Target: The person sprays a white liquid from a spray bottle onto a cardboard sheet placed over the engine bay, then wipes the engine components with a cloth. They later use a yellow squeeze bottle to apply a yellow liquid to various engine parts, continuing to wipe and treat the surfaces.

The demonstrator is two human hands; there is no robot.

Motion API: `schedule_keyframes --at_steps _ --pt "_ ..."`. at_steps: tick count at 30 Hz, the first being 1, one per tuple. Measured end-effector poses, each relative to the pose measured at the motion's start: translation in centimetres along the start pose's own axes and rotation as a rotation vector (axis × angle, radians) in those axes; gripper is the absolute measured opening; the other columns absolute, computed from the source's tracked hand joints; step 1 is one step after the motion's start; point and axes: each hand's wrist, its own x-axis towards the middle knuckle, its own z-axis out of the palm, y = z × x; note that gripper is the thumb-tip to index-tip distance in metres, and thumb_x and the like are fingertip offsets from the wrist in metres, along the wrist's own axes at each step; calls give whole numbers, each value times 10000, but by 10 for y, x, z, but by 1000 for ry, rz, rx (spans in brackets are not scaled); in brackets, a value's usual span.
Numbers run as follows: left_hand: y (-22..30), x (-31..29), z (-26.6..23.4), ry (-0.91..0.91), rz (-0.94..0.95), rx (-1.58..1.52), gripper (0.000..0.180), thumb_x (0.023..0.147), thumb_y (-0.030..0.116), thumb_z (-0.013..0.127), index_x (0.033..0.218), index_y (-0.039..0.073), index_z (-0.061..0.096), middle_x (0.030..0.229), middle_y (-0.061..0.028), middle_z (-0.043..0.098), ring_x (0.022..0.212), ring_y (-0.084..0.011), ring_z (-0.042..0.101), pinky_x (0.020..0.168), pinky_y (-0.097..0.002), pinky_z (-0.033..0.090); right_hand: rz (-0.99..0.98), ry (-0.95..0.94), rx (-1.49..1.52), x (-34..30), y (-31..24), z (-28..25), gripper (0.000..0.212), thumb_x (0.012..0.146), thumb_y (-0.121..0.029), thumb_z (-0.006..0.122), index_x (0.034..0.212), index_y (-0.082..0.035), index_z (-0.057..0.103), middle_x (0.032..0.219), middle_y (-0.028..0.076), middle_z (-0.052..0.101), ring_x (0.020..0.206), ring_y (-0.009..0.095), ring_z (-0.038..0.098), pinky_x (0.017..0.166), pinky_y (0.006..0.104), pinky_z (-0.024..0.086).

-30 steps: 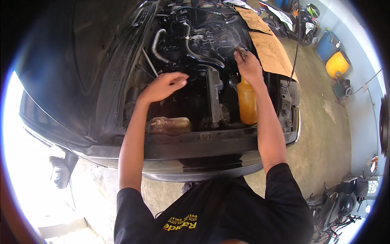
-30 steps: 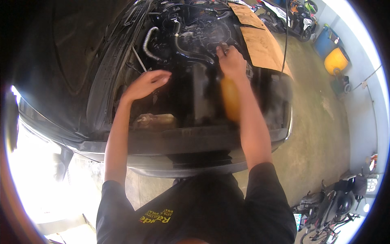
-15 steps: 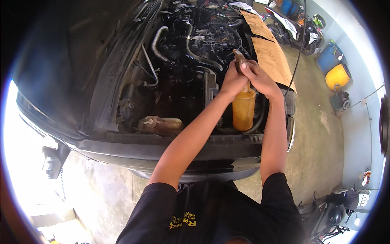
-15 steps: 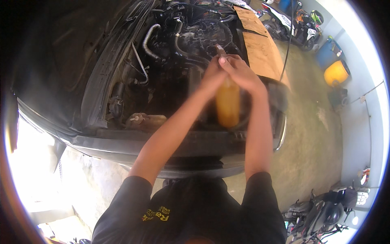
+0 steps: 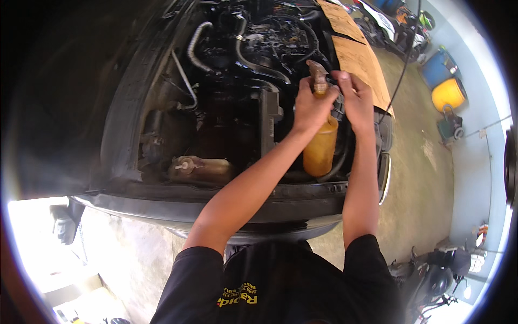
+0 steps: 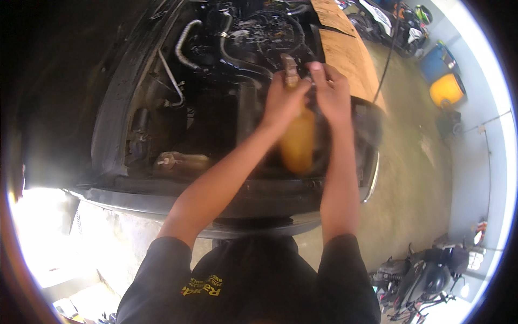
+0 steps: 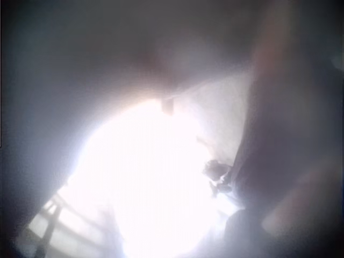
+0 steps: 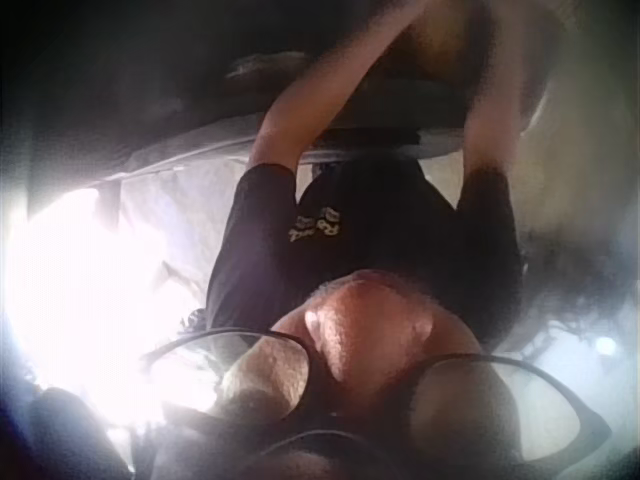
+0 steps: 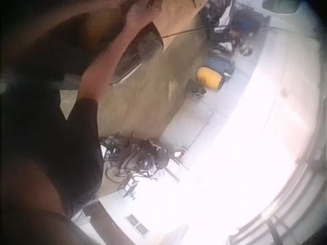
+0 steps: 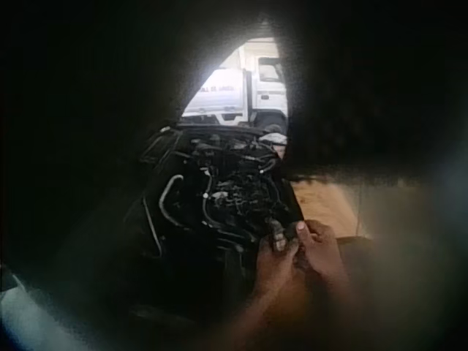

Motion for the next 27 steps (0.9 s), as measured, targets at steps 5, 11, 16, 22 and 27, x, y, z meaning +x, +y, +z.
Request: schedule_keyframes --at_steps 5,11,16,22,27 --pt "8 -5 -16 -209 -141 -312 631 1145 551 648 1459 6 595 1231 -105 706 973 -194 714 846 -382 626 15 -113 227 -8 -11 13 423 1194 -440 720 1217 -34 835 930 -19 759 771 58 652 629 274 528" --pt "0 -4 -19 -254 -204 -406 502 1189 460 486 1482 69 599 1259 -79 674 1121 -205 685 997 -399 582 99 -218 237 -9 -12 11 357 1171 -378 770 1205 -31 849 936 -33 762 784 43 608 685 258 478" --pt "-15 -3 -14 -72 71 -246 621 1124 340 520 1666 42 469 1493 -118 578 1384 -228 580 1217 -396 461 1 -241 174 -10 -12 8 317 1172 -298 772 1267 -3 836 1043 -3 797 957 91 666 894 291 534" --pt "-15 -4 -17 -159 45 -389 715 1099 289 536 1750 36 384 1556 -129 548 1473 -239 537 1282 -401 410 -103 -291 101 -2 -10 4 303 1164 -252 767 1276 22 829 1136 59 769 1056 164 690 968 353 547" --pt "-12 0 -21 -231 18 -400 723 1090 277 530 1753 41 364 1573 -127 538 1507 -249 522 1297 -401 396 -180 -321 -11 2 -10 2 295 1147 -235 772 1294 16 830 1179 118 723 1096 256 703 991 396 549"
